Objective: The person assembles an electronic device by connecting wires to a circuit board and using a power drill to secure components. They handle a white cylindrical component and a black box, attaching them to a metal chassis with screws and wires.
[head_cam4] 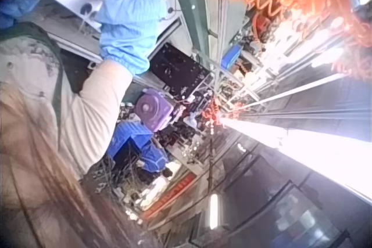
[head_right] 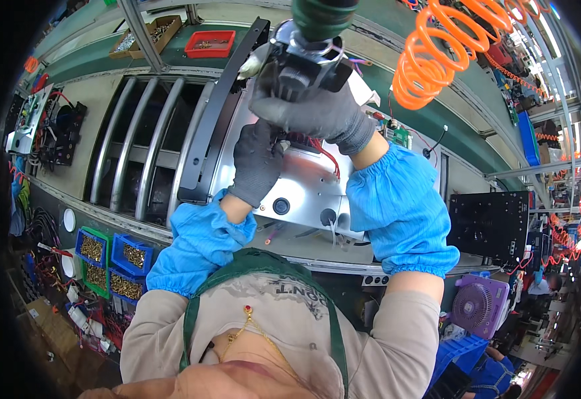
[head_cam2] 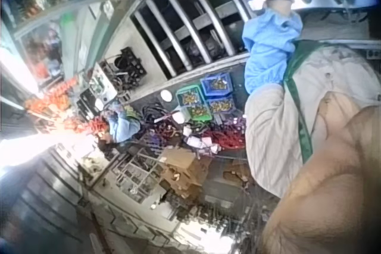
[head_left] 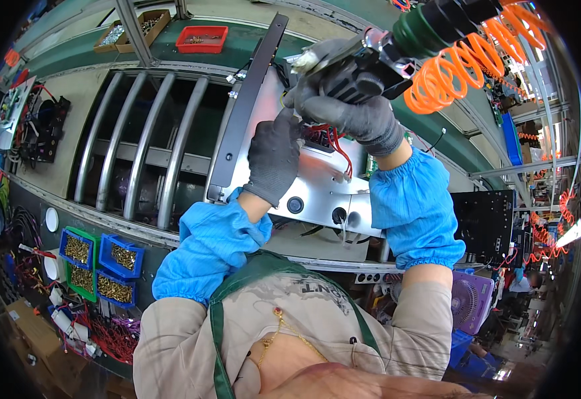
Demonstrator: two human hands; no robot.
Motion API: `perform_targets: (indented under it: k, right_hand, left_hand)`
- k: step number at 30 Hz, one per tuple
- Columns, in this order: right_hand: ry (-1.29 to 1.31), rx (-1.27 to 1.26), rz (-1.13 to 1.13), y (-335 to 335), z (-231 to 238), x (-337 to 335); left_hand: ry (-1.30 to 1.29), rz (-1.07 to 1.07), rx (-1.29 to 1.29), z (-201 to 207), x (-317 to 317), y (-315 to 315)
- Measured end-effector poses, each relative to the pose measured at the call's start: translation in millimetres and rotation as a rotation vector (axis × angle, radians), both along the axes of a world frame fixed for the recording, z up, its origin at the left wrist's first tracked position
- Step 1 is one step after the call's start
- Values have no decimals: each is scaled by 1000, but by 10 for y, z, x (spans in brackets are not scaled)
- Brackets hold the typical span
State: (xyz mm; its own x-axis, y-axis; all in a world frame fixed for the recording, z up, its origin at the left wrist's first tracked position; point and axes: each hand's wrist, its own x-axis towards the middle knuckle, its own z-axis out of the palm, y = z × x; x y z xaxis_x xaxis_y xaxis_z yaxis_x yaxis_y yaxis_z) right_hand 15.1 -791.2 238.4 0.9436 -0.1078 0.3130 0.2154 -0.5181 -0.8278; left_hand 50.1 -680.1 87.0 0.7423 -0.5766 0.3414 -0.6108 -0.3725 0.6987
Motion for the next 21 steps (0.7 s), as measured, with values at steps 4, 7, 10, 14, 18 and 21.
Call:
perform_targets:
  k: [4,7,10,14,18,21]
  right_hand:
    - [83,18,38,-28,25,-40]
    - [166,59,-50,-9,51,-22]
    - [16,330,-62,21,-38,0]
    - [21,335,-32,1,-47,7]
    - [24,198,-59,71,-2,22]
    - [-40,286,-49,103,-12,51]
  left_hand:
    - [-9,35,11,-28,5,1]
    - [6,-28,-137,-99,30,-13]
    - [60,23,-22,-24,18,-36]
    - [67,-35,-51,-24,37,-10]
    - [22,-31,-9,-65,43,1]
    - [28,-30,-48,-38,26,4]
